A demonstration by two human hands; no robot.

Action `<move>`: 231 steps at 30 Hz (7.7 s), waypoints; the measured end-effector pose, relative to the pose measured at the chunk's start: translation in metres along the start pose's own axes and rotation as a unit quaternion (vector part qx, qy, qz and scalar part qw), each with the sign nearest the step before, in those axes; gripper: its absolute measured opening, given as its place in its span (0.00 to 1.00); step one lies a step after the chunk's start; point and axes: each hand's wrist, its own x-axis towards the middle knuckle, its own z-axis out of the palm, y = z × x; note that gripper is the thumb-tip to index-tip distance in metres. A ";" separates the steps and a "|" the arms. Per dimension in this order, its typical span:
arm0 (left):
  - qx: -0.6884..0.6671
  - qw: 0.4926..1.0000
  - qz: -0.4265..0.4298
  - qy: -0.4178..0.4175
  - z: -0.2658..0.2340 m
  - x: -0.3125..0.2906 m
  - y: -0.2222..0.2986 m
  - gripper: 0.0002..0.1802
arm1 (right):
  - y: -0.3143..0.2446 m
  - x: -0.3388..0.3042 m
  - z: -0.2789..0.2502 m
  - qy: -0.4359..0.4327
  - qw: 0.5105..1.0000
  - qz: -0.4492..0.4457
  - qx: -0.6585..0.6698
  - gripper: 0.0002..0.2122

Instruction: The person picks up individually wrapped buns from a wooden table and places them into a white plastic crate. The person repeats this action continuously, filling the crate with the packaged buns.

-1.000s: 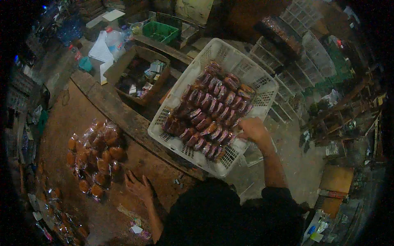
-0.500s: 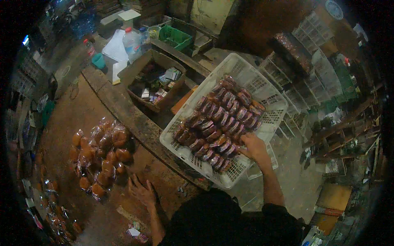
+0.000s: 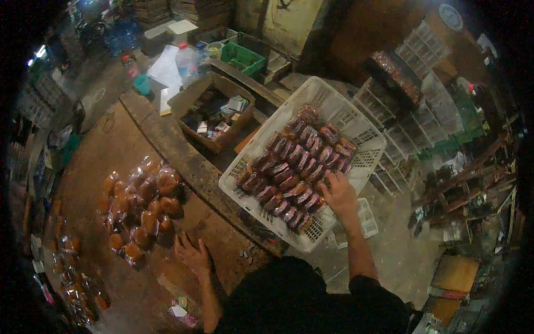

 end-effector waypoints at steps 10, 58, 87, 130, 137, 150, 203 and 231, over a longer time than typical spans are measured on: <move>-0.089 0.994 -0.059 0.020 0.009 -0.003 -0.004 0.36 | 0.016 -0.004 0.014 0.031 0.997 -0.013 -0.071 0.31; -0.470 0.847 -0.247 -0.024 -0.164 0.020 -0.194 0.35 | -0.166 0.024 0.092 0.200 0.845 0.136 0.476 0.30; -0.177 0.898 0.376 -0.145 -0.061 0.117 0.248 0.34 | -0.076 0.128 0.072 -0.025 0.875 -0.027 0.483 0.26; -0.481 0.816 -0.312 0.076 -0.002 0.063 -0.171 0.30 | -0.292 -0.038 0.172 -0.290 0.841 -0.156 0.430 0.32; -0.597 0.750 -0.283 -0.041 -0.086 0.031 -0.144 0.27 | -0.170 0.023 0.057 -0.154 0.827 -0.043 0.538 0.30; -0.599 0.761 -0.168 -0.186 -0.155 0.074 0.078 0.30 | -0.072 0.052 0.046 0.222 0.957 -0.006 0.186 0.31; -0.054 0.993 -0.097 -0.028 -0.022 0.118 -0.045 0.38 | -0.383 0.037 0.229 -0.184 0.899 -0.374 0.135 0.34; -0.651 0.689 -0.240 -0.213 -0.126 0.055 0.056 0.26 | -0.121 -0.007 -0.024 -0.017 0.913 -0.033 0.406 0.29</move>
